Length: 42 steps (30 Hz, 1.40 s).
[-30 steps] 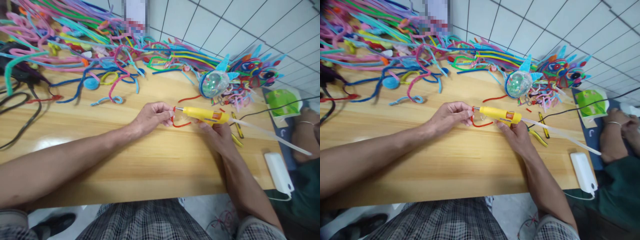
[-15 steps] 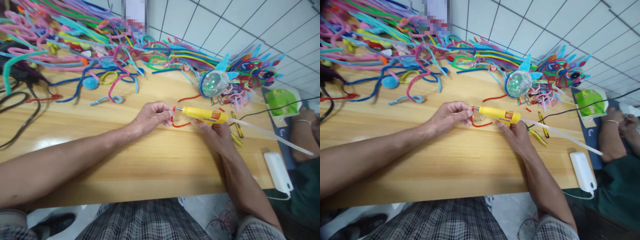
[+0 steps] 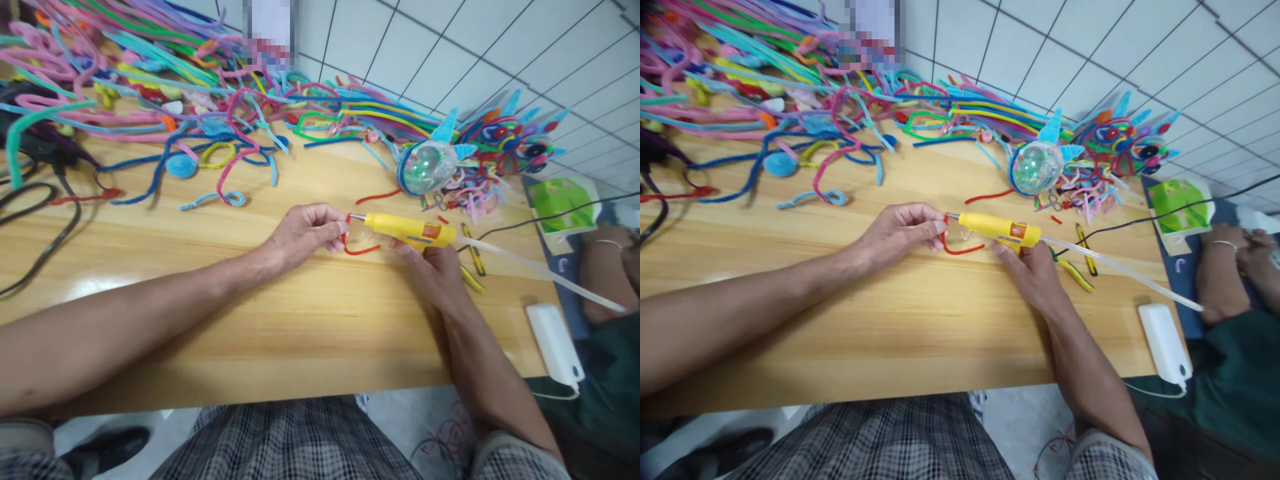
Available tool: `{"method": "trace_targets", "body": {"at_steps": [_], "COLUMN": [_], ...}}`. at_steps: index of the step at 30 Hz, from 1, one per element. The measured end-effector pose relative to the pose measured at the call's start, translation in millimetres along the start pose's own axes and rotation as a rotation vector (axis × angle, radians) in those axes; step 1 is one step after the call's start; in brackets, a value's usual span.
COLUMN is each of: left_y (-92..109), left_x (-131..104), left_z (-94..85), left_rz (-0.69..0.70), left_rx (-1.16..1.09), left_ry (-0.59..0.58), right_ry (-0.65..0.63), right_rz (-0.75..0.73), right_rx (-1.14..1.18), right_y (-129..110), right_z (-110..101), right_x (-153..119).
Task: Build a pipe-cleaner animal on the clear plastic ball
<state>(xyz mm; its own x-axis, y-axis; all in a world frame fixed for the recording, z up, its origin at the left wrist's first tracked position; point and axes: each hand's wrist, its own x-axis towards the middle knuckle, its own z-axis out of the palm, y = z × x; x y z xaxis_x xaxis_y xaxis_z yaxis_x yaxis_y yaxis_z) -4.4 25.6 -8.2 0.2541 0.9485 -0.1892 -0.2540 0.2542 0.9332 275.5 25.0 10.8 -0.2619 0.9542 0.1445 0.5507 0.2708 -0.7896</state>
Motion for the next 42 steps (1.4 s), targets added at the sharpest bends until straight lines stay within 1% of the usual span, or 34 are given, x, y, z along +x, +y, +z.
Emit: {"method": "trace_targets", "body": {"at_steps": [7,13,23,29,34,39,42], "left_y": [-1,-2,1,3,1,-2,-3], "left_x": [0,0,-1,0,0,0,1], "left_z": [0.1,-0.6,0.3,2.3,1.8,-0.6,-2.0], "left_rz": [0.008,0.016,0.010,-0.015,0.000,0.026,0.038], "left_rx": [-0.005,-0.002,0.009,-0.004,-0.009,-0.021,-0.034], "left_ry": [-0.003,-0.012,-0.008,-0.001,0.000,-0.027,-0.032], "right_ry": [-0.010,0.021,0.008,0.020,0.012,0.021,0.080], "right_rz": [-0.003,-0.011,0.006,-0.041,-0.062,-0.038,-0.057], "right_rx": [-0.013,-0.015,0.001,0.035,0.135,0.209,0.227], "right_y": [0,2,5,6,0,-14,-27], "right_z": [0,1,0,1,2,11,7], "right_x": [0,-1,-2,-1,-2,-4,-4]}}
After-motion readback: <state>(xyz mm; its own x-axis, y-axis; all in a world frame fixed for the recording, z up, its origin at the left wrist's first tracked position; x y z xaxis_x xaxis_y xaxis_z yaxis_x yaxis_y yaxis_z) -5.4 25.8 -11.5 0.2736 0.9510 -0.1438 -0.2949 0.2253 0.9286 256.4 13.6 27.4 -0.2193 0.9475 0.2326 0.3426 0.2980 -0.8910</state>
